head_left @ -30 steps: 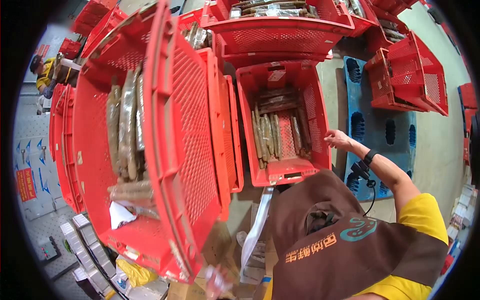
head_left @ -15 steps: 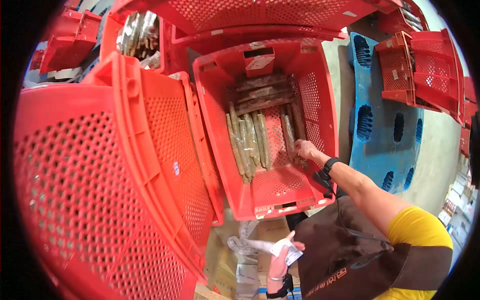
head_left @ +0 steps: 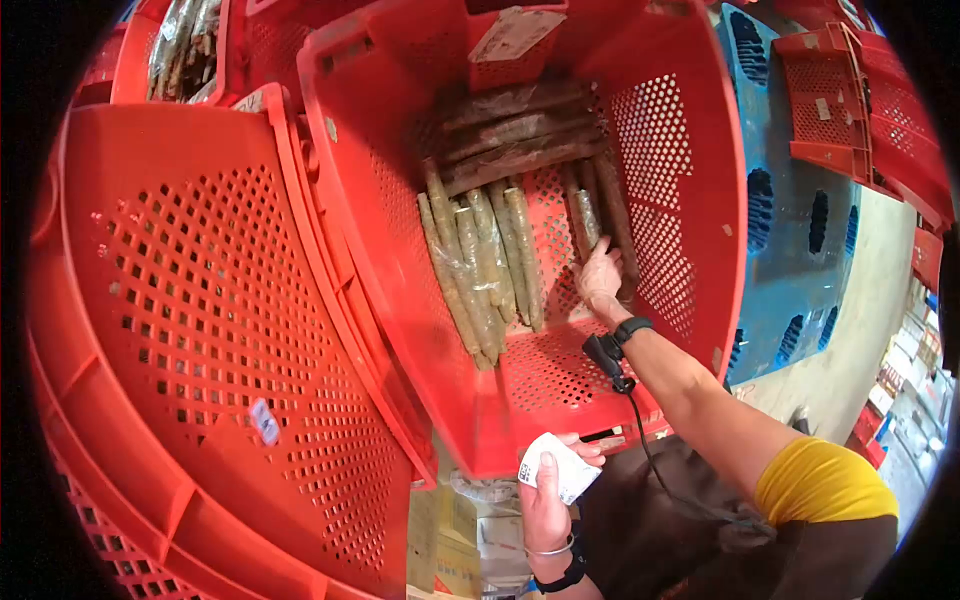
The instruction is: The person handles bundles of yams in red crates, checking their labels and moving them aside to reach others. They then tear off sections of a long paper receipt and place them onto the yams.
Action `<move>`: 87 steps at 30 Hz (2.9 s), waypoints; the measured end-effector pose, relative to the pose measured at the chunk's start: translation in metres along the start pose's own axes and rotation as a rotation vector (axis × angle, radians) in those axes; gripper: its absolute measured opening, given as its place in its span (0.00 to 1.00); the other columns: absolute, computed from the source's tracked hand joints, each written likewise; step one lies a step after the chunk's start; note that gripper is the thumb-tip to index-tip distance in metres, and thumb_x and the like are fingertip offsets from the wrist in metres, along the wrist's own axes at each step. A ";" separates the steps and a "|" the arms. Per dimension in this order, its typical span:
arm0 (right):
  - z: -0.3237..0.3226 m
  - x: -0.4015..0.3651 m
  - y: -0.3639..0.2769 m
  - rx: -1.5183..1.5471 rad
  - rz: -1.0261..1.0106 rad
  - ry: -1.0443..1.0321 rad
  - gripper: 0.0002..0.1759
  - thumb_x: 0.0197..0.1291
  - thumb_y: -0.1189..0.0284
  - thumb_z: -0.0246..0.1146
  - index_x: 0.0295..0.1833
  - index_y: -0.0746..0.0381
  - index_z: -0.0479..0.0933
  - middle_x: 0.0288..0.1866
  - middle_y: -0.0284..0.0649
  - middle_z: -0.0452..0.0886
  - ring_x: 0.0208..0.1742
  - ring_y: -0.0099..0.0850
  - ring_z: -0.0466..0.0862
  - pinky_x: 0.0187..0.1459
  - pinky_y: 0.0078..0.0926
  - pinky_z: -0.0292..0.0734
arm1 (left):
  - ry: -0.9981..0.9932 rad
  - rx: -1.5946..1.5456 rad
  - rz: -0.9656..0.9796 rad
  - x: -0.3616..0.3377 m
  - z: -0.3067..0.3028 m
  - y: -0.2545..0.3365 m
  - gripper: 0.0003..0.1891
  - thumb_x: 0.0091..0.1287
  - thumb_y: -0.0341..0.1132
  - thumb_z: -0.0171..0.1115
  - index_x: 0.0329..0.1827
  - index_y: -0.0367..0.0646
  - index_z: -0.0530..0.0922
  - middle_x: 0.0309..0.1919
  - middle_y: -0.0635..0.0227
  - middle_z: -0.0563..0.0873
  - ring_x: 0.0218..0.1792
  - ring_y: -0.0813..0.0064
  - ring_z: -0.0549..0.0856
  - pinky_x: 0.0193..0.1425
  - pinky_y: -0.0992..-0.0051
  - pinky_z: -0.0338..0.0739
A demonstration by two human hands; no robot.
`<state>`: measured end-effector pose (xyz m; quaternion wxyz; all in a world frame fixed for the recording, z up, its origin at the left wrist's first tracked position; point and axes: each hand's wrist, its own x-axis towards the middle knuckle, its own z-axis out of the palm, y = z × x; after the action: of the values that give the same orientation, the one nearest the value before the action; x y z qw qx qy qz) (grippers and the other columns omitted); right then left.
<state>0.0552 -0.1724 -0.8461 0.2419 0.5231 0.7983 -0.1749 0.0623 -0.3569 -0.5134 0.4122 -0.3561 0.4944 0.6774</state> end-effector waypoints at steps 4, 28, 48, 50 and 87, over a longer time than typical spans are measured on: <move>0.004 -0.003 -0.002 0.147 0.002 -0.037 0.50 0.46 0.60 0.78 0.68 0.64 0.55 0.56 0.59 0.72 0.57 0.57 0.76 0.56 0.48 0.75 | 0.031 0.066 0.009 0.020 0.008 0.037 0.19 0.79 0.37 0.40 0.57 0.28 0.71 0.37 0.53 0.86 0.40 0.63 0.87 0.50 0.67 0.80; -0.203 -0.117 -0.064 0.666 -0.832 -1.200 0.10 0.64 0.73 0.66 0.48 0.65 0.79 0.38 0.32 0.81 0.48 0.24 0.81 0.55 0.30 0.78 | -0.026 0.140 0.175 0.063 -0.012 0.024 0.15 0.78 0.33 0.50 0.56 0.31 0.78 0.40 0.61 0.88 0.38 0.77 0.87 0.41 0.77 0.80; -0.183 -0.115 -0.070 0.336 -1.655 -0.643 0.27 0.59 0.58 0.66 0.63 0.56 0.78 0.67 0.35 0.75 0.68 0.41 0.71 0.65 0.43 0.65 | -0.029 0.288 0.297 0.059 -0.046 0.016 0.10 0.73 0.31 0.59 0.46 0.30 0.82 0.31 0.68 0.88 0.32 0.85 0.81 0.38 0.77 0.76; -0.184 -0.115 -0.067 0.303 -1.740 -0.580 0.26 0.61 0.60 0.65 0.64 0.55 0.77 0.63 0.34 0.77 0.66 0.40 0.72 0.67 0.45 0.64 | 0.064 0.358 0.254 0.058 -0.048 0.012 0.10 0.72 0.31 0.60 0.45 0.31 0.83 0.30 0.61 0.89 0.29 0.82 0.83 0.35 0.76 0.76; -0.104 0.120 -0.117 -0.318 -1.184 0.218 0.39 0.48 0.69 0.71 0.69 0.55 0.66 0.63 0.47 0.69 0.65 0.52 0.68 0.63 0.52 0.66 | -0.140 0.263 0.263 0.056 -0.045 0.015 0.16 0.70 0.20 0.47 0.58 0.17 0.72 0.54 0.42 0.82 0.50 0.56 0.87 0.57 0.66 0.80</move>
<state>-0.1136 -0.0727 -0.8255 0.0958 -0.0360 0.9893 -0.1040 0.0286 -0.3910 -0.5692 0.3964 -0.1837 0.5909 0.6783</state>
